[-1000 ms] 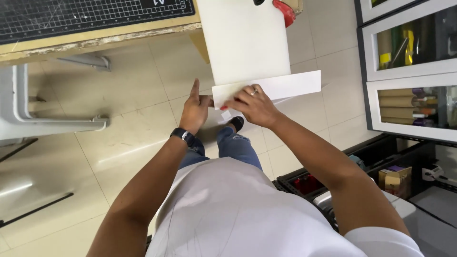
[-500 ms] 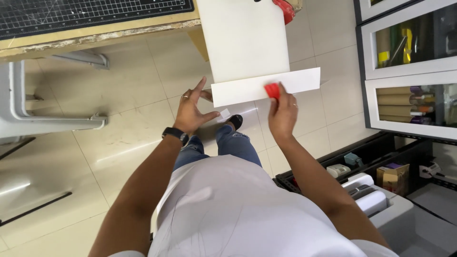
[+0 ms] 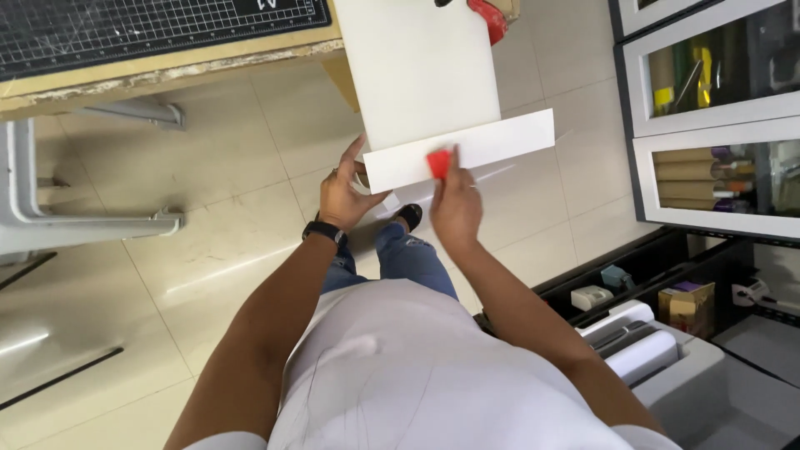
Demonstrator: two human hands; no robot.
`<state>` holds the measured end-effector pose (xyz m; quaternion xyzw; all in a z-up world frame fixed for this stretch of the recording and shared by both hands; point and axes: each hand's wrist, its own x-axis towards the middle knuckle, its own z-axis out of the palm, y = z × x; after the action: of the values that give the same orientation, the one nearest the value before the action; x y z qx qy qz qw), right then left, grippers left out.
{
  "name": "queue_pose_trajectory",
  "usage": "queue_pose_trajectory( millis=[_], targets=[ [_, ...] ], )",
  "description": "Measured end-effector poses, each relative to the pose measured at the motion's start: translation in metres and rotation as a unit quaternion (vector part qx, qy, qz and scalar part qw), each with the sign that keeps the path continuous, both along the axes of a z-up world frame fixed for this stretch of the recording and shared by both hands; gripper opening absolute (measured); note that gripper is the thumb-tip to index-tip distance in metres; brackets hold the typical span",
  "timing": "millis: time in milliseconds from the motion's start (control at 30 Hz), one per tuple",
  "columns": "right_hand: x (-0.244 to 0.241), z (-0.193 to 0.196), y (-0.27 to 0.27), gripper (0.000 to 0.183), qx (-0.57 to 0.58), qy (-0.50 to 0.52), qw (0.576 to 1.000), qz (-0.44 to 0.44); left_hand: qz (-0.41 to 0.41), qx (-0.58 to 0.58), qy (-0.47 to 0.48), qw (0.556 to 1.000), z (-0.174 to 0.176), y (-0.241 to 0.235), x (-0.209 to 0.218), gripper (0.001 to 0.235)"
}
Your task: Applying and trimming white adhesive tags or labels onto a surface using a squeegee and utility knife.
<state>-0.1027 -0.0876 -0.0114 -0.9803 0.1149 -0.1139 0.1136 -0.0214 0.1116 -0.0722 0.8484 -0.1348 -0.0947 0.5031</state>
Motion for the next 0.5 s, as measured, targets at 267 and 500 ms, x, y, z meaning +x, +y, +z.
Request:
queue_pose_trajectory(
  millis=[267, 500],
  targets=[
    [0.007, -0.012, 0.042, 0.07, -0.036, 0.027, 0.997, 0.06, -0.018, 0.011, 0.014, 1.0, -0.005, 0.0, 0.003, 0.108],
    [0.008, -0.017, 0.081, 0.067, -0.013, 0.037, 0.997, 0.07, -0.013, 0.06, 0.022, 0.998, -0.014, -0.003, 0.008, 0.109]
  ],
)
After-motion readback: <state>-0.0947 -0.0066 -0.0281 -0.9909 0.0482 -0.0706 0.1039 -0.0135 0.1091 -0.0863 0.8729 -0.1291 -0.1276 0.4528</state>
